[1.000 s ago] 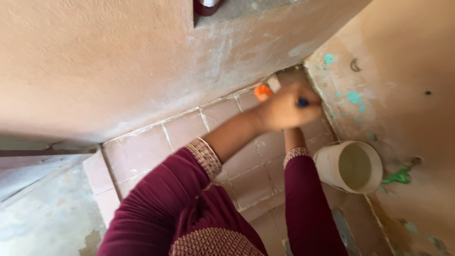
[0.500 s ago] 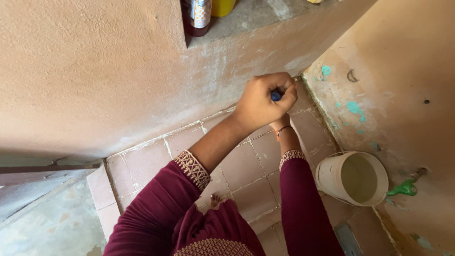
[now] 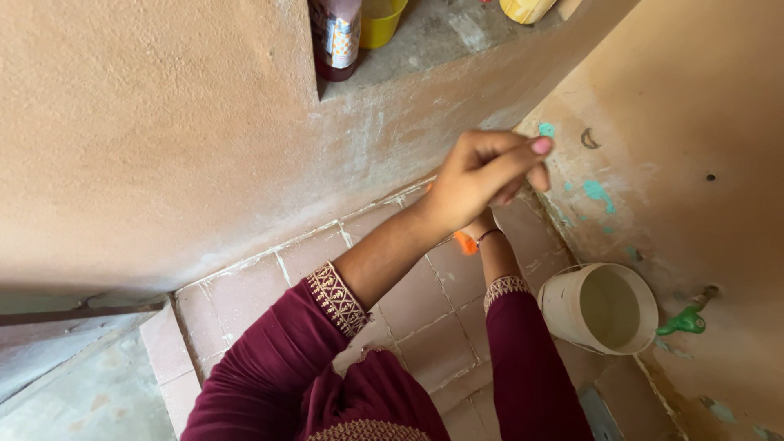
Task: The person mops the tiled floor of a bathroom using a long-handled mop and a bucket of water. They repeatedly dip the mop into the bucket, wring it out, and scrub the floor around a squat toilet and near the doorway.
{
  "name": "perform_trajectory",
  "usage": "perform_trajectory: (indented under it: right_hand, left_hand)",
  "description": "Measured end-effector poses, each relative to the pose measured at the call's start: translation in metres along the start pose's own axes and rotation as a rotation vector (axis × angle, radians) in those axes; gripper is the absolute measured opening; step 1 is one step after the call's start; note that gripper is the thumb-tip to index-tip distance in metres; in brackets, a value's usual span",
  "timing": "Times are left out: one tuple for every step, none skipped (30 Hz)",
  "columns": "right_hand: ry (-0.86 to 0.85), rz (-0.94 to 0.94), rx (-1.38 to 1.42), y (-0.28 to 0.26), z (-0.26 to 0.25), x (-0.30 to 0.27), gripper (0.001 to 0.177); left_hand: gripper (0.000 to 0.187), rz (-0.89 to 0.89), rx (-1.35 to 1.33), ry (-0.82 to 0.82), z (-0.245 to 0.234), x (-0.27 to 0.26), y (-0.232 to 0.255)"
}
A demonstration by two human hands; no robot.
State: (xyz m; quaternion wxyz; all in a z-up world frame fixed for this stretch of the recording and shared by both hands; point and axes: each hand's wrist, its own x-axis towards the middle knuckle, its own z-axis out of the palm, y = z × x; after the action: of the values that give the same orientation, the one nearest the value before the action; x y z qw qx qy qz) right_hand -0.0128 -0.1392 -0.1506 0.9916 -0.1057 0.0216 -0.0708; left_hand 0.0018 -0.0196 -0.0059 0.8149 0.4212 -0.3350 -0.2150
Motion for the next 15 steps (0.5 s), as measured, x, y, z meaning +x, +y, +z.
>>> perform_trajectory:
  right_hand:
    - [-0.008,-0.004,-0.022,-0.002,-0.001,0.002,0.051]
    - [-0.006,-0.016,-0.040,-0.004,-0.002,0.001,0.050]
    - [-0.008,-0.027,-0.057,-0.008,-0.003,0.000,0.050]
    - [-0.006,-0.036,-0.066,-0.011,-0.004,-0.003,0.049]
    - [-0.002,-0.048,-0.085,-0.015,-0.006,-0.008,0.049]
    - [0.001,-0.058,-0.104,-0.017,-0.007,-0.009,0.048]
    - [0.007,-0.066,-0.124,-0.020,-0.008,-0.011,0.048]
    - [0.011,-0.074,-0.140,-0.020,-0.010,-0.012,0.047]
    - [0.017,-0.082,-0.155,-0.021,-0.012,-0.013,0.047]
    - [0.025,-0.091,-0.174,-0.022,-0.014,-0.016,0.046]
    - [0.035,-0.104,-0.199,-0.024,-0.017,-0.020,0.046]
    - [0.040,-0.114,-0.229,-0.026,-0.020,-0.021,0.045]
    - [0.046,-0.123,-0.259,-0.027,-0.023,-0.021,0.045]
    - [0.057,-0.138,-0.311,-0.027,-0.027,-0.017,0.045]
    - [0.056,-0.147,-0.355,-0.027,-0.033,-0.015,0.044]
  left_hand:
    - [0.040,0.034,-0.030,-0.027,0.003,0.005,0.003]
    - [0.038,-0.007,0.035,-0.058,0.006,0.007,0.005]
    - [0.036,-0.047,0.101,-0.089,0.010,0.009,0.006]
    - [0.035,-0.087,0.163,-0.118,0.014,0.010,0.006]
    - [0.035,-0.087,0.257,-0.128,0.018,0.010,0.006]
    - [0.036,-0.086,0.352,-0.138,0.022,0.010,0.005]
    - [0.037,-0.084,0.447,-0.147,0.025,0.011,0.004]
    - [0.038,-0.086,0.430,-0.151,0.027,0.014,0.001]
    - [0.038,-0.087,0.412,-0.154,0.028,0.017,-0.002]
    - [0.039,-0.088,0.394,-0.160,0.029,0.019,-0.005]
    - [0.040,-0.096,0.412,-0.164,0.028,0.019,-0.009]
    - [0.041,-0.102,0.434,-0.169,0.027,0.020,-0.011]
    - [0.042,-0.107,0.455,-0.173,0.026,0.021,-0.014]
    - [0.042,-0.097,0.457,-0.161,0.026,0.018,-0.016]
    - [0.043,-0.088,0.459,-0.148,0.028,0.013,-0.019]
